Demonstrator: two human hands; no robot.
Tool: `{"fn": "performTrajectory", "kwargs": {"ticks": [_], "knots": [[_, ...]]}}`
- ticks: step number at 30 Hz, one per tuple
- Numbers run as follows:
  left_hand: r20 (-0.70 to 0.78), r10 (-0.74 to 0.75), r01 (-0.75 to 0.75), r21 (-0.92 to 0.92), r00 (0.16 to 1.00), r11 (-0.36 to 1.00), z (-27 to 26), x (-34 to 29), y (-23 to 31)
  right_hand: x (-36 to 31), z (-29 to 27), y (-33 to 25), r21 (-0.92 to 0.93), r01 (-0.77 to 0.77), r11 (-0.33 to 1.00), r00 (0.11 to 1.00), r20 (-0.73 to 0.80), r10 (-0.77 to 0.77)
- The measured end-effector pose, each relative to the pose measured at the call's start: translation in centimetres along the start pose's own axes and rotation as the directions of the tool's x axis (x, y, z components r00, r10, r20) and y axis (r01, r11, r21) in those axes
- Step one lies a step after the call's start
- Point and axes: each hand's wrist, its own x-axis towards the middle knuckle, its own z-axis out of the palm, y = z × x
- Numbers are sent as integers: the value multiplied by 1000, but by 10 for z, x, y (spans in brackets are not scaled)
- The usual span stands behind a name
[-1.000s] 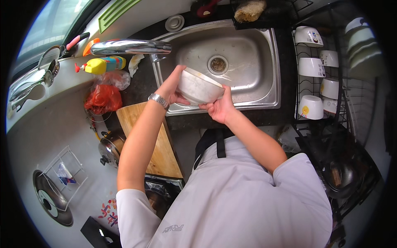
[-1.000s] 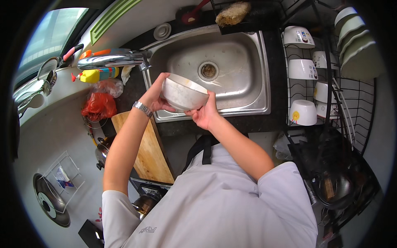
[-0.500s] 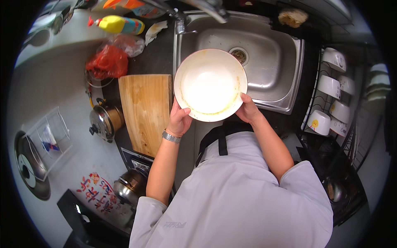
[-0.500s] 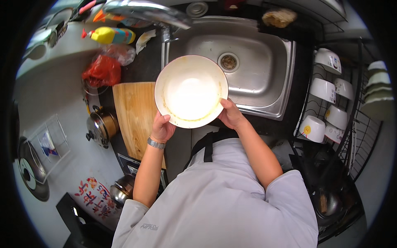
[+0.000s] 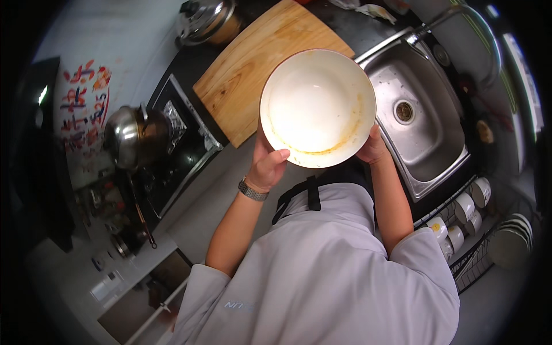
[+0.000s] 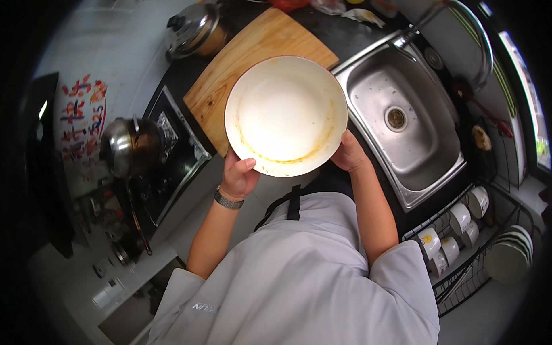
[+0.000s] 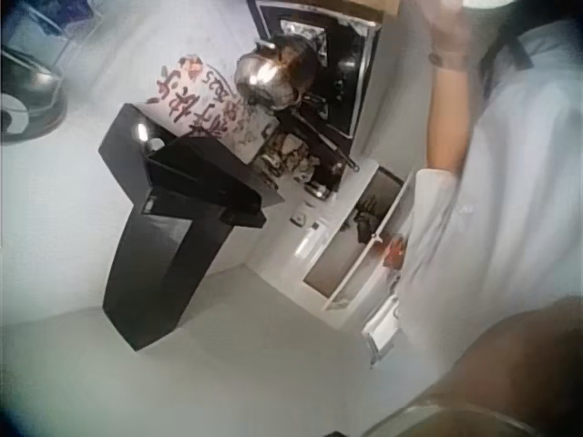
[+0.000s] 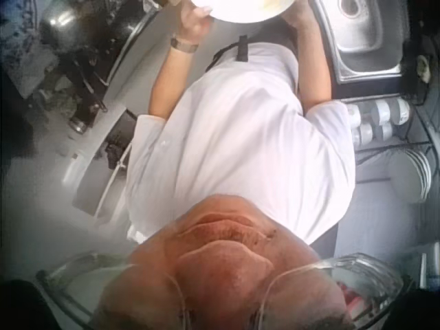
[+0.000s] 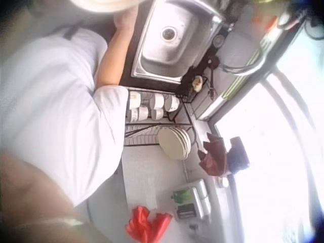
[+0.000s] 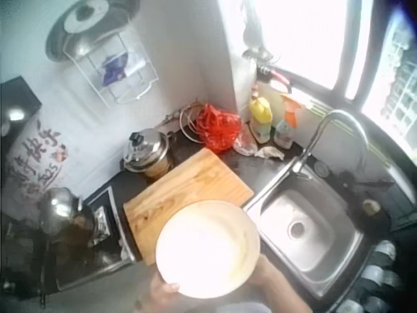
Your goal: The person arranges several bowls of prepared food on a dining table, then moves to the kitchen to pour a bowl of stew into a wok on the stove. They stir the contents with a spatula, rinse the empty bowl at the sink, and continue stirring the simmering stew.
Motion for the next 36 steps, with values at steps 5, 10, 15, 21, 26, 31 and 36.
{"fn": "performTrajectory", "kwargs": {"ticks": [5, 10, 15, 21, 26, 31, 36], "knots": [[-266, 176, -232, -195, 948, 953, -69, -124, 7, 13, 68, 63, -209, -123, 970, 924, 333, 189], [-516, 158, -453, -515, 842, 728, -135, -278, -41, -5, 121, 139, -492, -287, 822, 944, 0, 329], [-751, 264, -708, -358, 606, 608, -168, -417, -73, -18, 147, 233, -552, -359, 752, 919, -70, 388], [-910, 275, -866, -152, 311, 477, -183, -530, -101, -13, 229, 308, -774, -291, 562, 891, -5, 455], [-986, 152, -910, -2, 72, 416, -213, -577, -115, 16, 312, 377, -936, 28, 351, 821, 222, 526], [-994, 107, -901, 75, -31, 427, -268, -600, -93, 60, 416, 436, -735, 652, 184, 678, 675, 292], [-995, 97, -897, 51, -10, 439, -343, -628, -51, 96, 548, 484, -607, 794, -23, 602, 781, 168]]}}
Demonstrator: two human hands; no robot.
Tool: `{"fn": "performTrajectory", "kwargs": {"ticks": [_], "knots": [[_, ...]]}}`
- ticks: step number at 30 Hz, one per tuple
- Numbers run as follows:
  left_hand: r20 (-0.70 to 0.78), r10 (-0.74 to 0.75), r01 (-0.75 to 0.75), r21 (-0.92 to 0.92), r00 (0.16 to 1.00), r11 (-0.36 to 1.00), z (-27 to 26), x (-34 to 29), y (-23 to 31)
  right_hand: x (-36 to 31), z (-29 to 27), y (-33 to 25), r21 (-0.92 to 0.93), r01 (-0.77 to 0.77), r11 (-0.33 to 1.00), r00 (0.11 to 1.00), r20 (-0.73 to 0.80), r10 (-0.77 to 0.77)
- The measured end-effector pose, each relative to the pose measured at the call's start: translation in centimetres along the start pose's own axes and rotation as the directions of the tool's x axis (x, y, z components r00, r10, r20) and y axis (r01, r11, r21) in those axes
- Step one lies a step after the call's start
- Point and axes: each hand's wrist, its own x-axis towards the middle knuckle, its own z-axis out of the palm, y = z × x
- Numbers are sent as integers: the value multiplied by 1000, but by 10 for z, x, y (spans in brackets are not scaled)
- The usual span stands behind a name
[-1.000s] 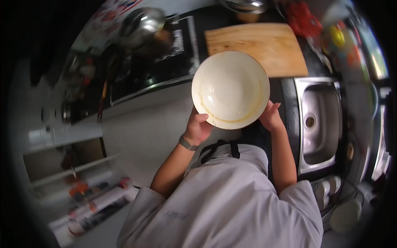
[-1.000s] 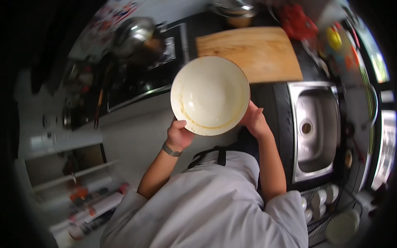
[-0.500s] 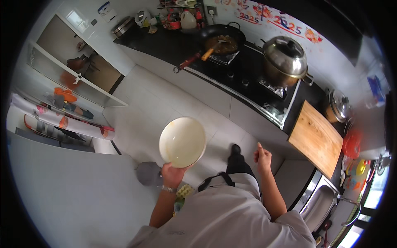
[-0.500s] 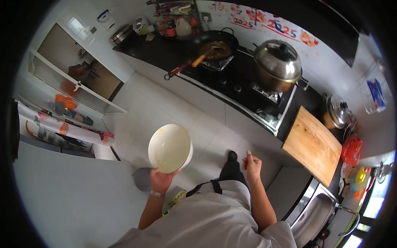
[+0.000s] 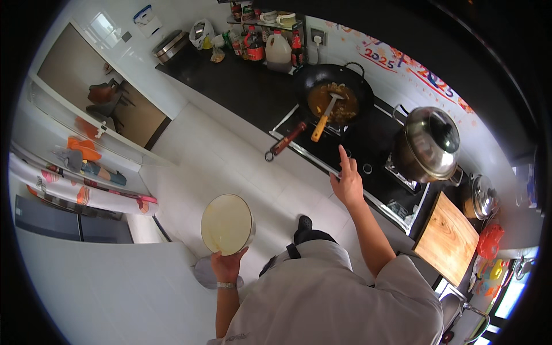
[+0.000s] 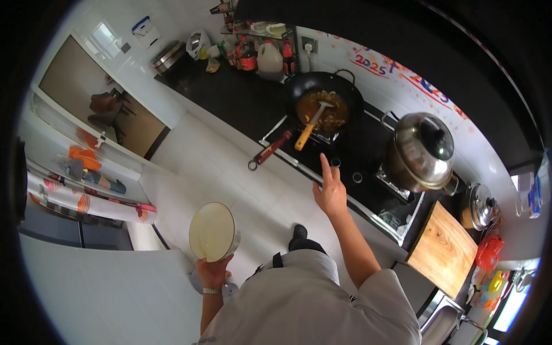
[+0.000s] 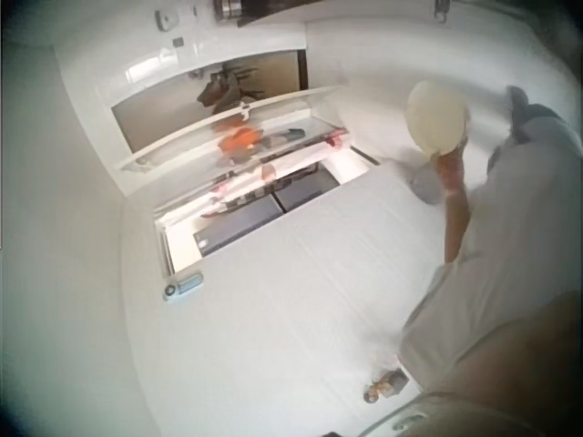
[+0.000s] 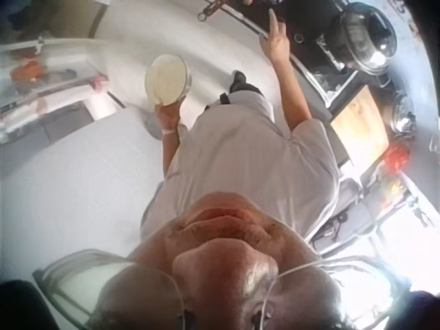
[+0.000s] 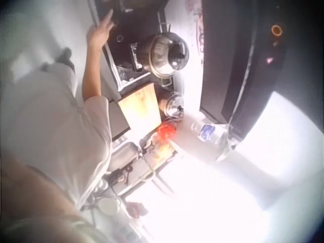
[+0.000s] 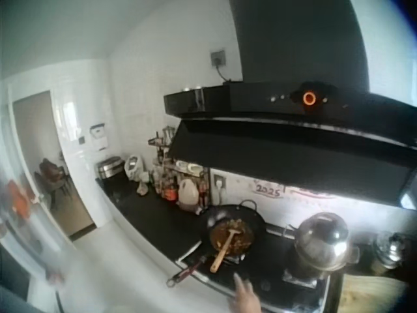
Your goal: The person arranges several bowls of prepared food on a dining table, then moves to the kitchen to pour a bowl of stew into a wok on the stove. They stir the contents with a spatula, rinse the empty bowl at the sink, and continue stirring the simmering stew.
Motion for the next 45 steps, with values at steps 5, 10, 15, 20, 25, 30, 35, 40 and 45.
{"fn": "performTrajectory", "kwargs": {"ticks": [5, 10, 15, 20, 25, 30, 35, 40, 45], "knots": [[127, -44, 44, 0, 991, 999, 46, 101, 28, 78, 34, -10, -221, 155, 963, 986, 89, -138], [158, -155, 154, 19, 975, 988, 77, 199, 44, 118, 61, 2, -255, 283, 924, 959, 59, -278], [274, -295, 273, 114, 915, 955, 107, 311, 59, 137, 57, -11, -373, 210, 904, 975, 11, -222], [329, -389, 328, 227, 860, 917, 140, 431, 64, 160, 16, -46, -385, -67, 920, 980, -197, -11], [339, -515, 397, 359, 787, 845, 180, 523, 68, 160, -1, -62, -372, -183, 910, 956, -283, 77], [333, -548, 371, 466, 767, 803, 206, 565, 63, 172, 19, -67, -384, -280, 880, 907, -406, 111], [336, -584, 403, 473, 739, 783, 211, 592, 54, 208, 44, -54, -440, -289, 850, 901, -425, 86], [376, -595, 394, 487, 711, 779, 218, 607, 45, 228, 61, -57, -518, -181, 836, 955, -297, 23], [410, -588, 382, 481, 698, 789, 214, 622, 35, 224, 69, -89, -553, -73, 830, 989, -147, -11]]}}
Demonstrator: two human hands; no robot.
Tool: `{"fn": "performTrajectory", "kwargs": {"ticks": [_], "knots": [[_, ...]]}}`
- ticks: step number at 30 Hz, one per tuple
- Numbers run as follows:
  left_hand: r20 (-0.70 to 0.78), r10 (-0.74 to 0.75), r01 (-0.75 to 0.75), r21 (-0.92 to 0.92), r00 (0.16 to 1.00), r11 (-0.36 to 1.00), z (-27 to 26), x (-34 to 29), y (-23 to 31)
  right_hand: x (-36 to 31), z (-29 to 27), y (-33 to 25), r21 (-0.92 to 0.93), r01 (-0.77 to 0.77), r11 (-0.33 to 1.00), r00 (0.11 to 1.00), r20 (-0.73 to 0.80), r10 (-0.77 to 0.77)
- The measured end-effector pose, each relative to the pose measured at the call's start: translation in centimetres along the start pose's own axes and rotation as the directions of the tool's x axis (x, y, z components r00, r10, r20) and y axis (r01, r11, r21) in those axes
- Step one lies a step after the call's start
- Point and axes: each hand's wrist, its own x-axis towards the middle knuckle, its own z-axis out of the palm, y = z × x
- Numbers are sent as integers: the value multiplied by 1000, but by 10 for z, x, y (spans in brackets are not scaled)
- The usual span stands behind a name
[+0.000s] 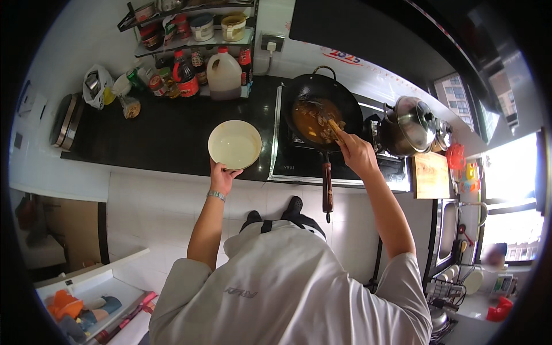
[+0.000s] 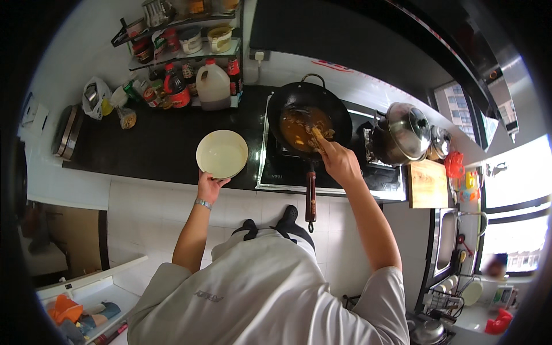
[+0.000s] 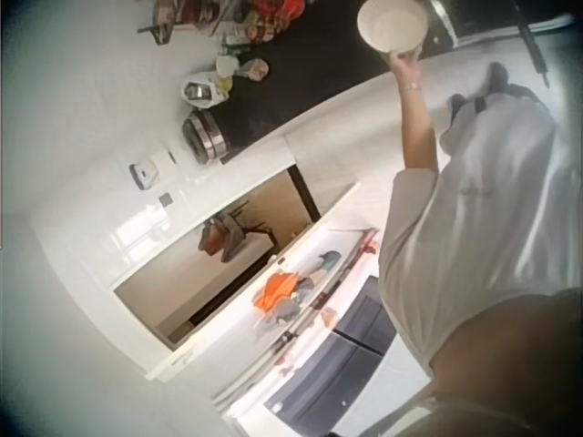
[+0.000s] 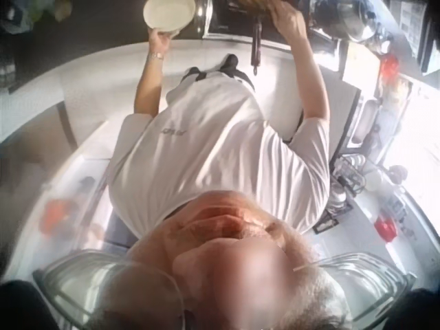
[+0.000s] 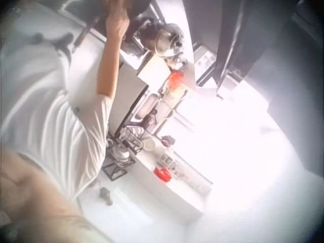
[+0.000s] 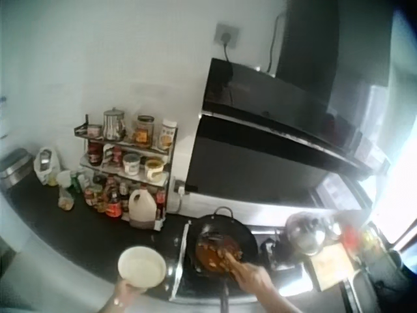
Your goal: The person arranges several bowls of prepared food on a dining table, then moves to the kitchen to pour a bowl of stew into a wok on the stove. They stir the contents with a spatula, rinse the empty bowl at the sink, and continue stirring the simmering stew.
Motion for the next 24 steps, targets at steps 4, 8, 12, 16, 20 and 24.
{"fn": "performTrajectory", "kwargs": {"ticks": [4, 8, 12, 16, 20, 24], "knots": [[-6, 0, -1, -13, 1000, 1000, -3, 6, -4, -20, -32, -11, 38, -9, 999, 1000, 27, 8], [-6, -10, 10, 109, 1000, 994, -2, 5, -9, -48, -72, -4, 92, -130, 987, 991, 9, 130], [45, -45, 36, 197, 998, 980, -23, 8, -15, -55, -122, -13, 87, -205, 975, 976, 87, 197], [44, -62, 52, 209, 997, 977, -27, 8, -17, -57, -150, -20, 13, -220, 975, 955, 205, 213], [-41, -44, 52, 250, 998, 967, -20, 5, -13, -59, -137, -17, -41, -132, 990, 973, 185, 137], [-144, 135, -35, 548, 980, 836, 2, -19, -4, -65, -92, -1, -42, -192, 981, 978, 76, 194]]}}
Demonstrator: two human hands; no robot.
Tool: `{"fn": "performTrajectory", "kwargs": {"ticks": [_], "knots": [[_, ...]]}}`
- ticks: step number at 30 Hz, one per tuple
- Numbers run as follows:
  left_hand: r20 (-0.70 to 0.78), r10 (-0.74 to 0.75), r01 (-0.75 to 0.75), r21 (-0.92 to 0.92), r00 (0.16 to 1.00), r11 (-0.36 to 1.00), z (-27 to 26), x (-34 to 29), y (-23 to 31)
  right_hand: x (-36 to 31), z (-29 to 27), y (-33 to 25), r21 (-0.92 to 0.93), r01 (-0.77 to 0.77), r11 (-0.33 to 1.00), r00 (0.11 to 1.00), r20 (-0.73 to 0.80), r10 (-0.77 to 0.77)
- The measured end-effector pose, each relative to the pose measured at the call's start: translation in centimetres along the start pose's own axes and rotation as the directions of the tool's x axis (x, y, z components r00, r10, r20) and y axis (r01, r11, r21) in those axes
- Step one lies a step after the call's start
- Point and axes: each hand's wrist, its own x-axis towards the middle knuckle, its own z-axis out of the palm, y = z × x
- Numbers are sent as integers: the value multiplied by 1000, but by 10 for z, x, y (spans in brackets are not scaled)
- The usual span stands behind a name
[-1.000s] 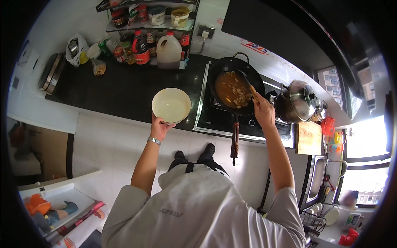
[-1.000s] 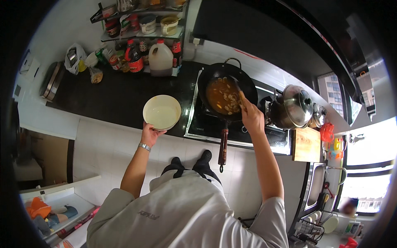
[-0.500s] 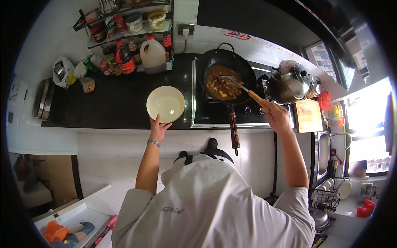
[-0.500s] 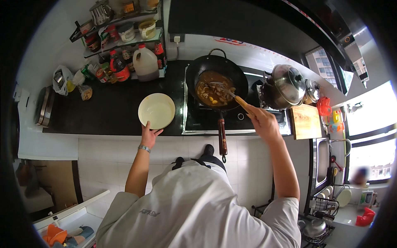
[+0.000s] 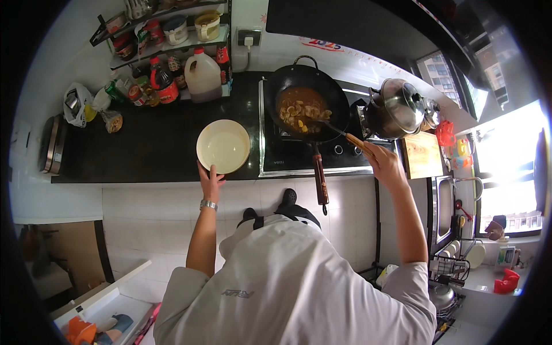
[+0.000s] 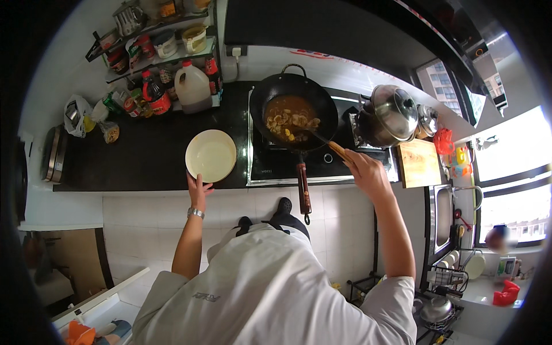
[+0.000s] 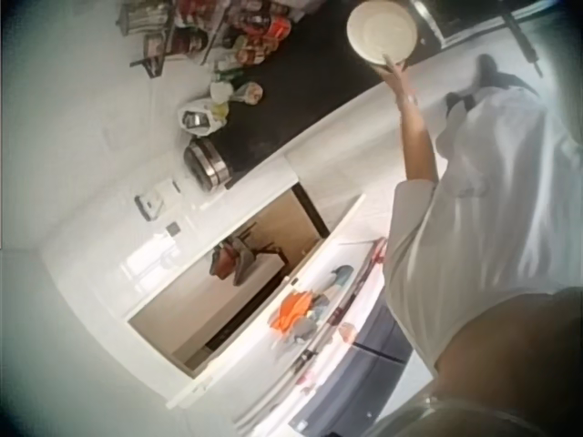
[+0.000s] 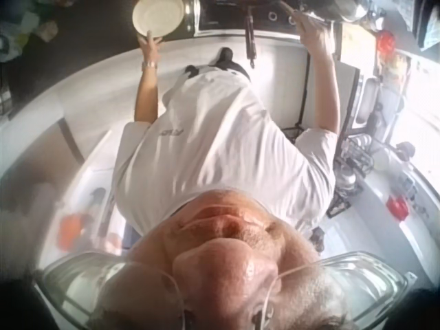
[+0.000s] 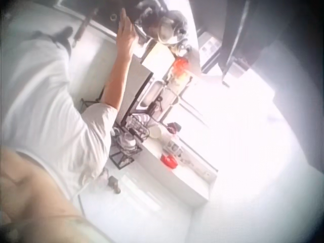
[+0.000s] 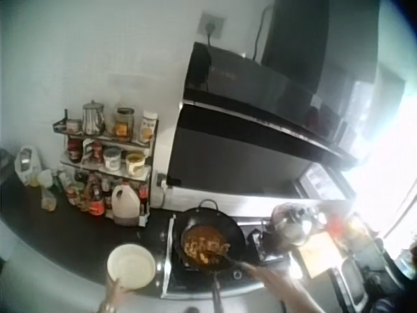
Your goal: The person arranges several bowls of prepared food on a dining table, then moves to the kitchen to pour a bowl of stew into a wok on the stove. They stir the contents with a spatula, rinse the empty bowl at the sink, and continue stirring the simmering stew.
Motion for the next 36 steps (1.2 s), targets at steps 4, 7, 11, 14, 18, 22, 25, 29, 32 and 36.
{"fn": "performTrajectory", "kwargs": {"ticks": [4, 7, 11, 14, 18, 22, 25, 29, 32, 36], "knots": [[-193, 244, -234, 72, 950, 970, -32, -21, -35, 17, 32, 4, 137, -134, 981, 982, -115, 150], [-179, 382, -338, 234, 907, 912, -61, -50, -66, 19, 35, 3, 308, -340, 889, 894, -189, 407], [-73, -106, 121, 245, 992, 962, -122, -82, -141, 18, 31, 6, 524, -387, 759, 782, -249, 571], [-85, -654, 656, -9, 752, 755, -191, -123, -253, 19, 48, 10, 337, -310, 889, 851, -318, 418], [-105, -833, 836, -23, 544, 548, -215, -191, -270, -6, 73, 21, 291, -335, 896, 799, -416, 434], [-104, -846, 852, 16, 523, 524, -215, -213, -261, -15, 103, 13, 409, -357, 840, 744, -419, 521], [-85, -825, 829, 30, 559, 559, -209, -210, -253, -24, 126, 4, 376, -399, 836, 760, -374, 532], [-48, -781, 782, 60, 623, 621, -196, -190, -239, -34, 131, -16, 394, -422, 816, 775, -310, 551], [-26, -762, 761, 85, 647, 644, -189, -179, -231, -42, 126, -19, 329, -462, 824, 818, -202, 539], [-3, -756, 751, 117, 654, 649, -182, -165, -222, -61, 133, -11, 315, -429, 846, 881, -61, 470]]}}
